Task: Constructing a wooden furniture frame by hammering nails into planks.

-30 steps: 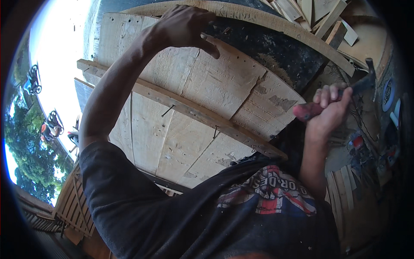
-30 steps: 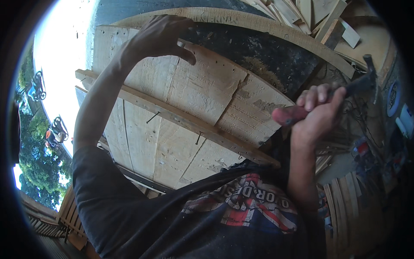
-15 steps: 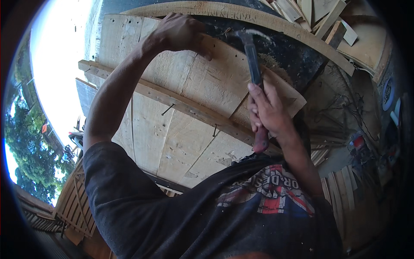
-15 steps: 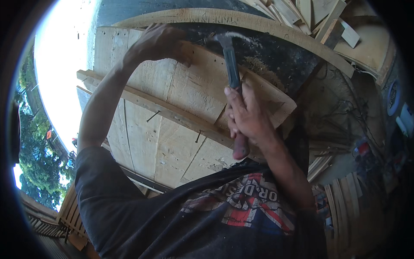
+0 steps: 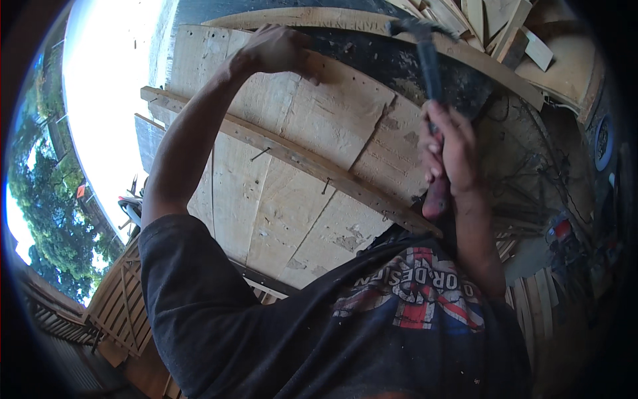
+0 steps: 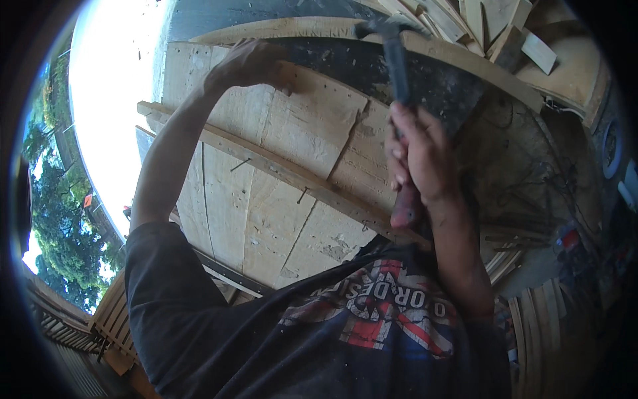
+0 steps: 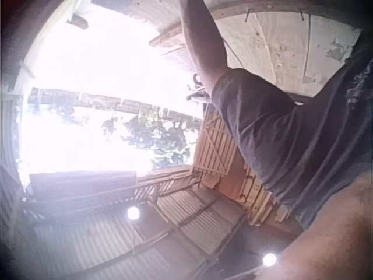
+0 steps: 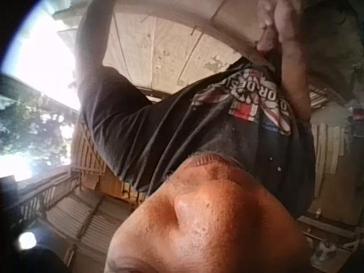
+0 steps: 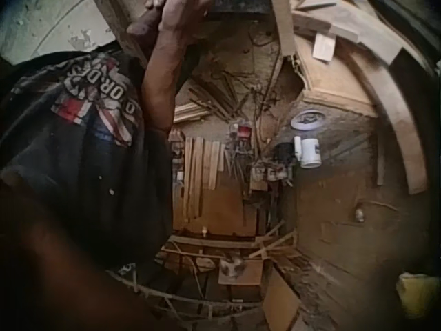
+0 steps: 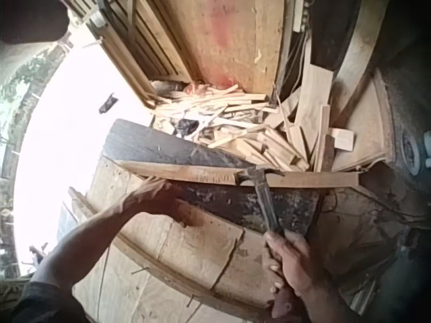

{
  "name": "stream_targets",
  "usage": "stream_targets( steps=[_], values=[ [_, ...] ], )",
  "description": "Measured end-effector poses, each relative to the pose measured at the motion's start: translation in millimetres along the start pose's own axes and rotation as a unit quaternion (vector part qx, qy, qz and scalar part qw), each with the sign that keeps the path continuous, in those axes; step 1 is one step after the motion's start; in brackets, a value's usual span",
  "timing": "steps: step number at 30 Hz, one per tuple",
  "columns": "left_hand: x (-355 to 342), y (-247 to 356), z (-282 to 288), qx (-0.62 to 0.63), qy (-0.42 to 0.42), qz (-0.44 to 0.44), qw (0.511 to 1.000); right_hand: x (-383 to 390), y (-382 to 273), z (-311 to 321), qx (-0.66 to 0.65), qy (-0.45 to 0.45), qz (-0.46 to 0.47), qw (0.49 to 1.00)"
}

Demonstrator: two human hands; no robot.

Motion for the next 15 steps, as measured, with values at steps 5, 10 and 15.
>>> stream_targets(
  steps=[5, 10, 15],
  values=[
    [0.8, -11.0, 2.8, 0.040, 0.099, -0.058, 0.993, 18.4, -42.4, 113.0, -0.064, 0.108, 0.146, 0.981],
    [-35.2, 127.7, 34.6, 0.189, 0.145, -0.060, 0.969, 59.1, -11.2, 197.1, 0.071, 0.230, 0.127, 0.962],
    [-60.9, 191.4, -13.8, 0.104, 0.076, -0.054, 0.990, 80.6, 32.3, 210.8, 0.096, 0.213, 0.068, 0.970]
  ],
)
Point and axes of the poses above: each hand's wrist, its own x-axis away from the middle knuckle, its own z-axis out of the back of the hand, y = z × x, the point moved 7 cm from there along -x, towards the middle knuckle, and after that the axes turned 5 degrees about -z, right-handed, at the moved point
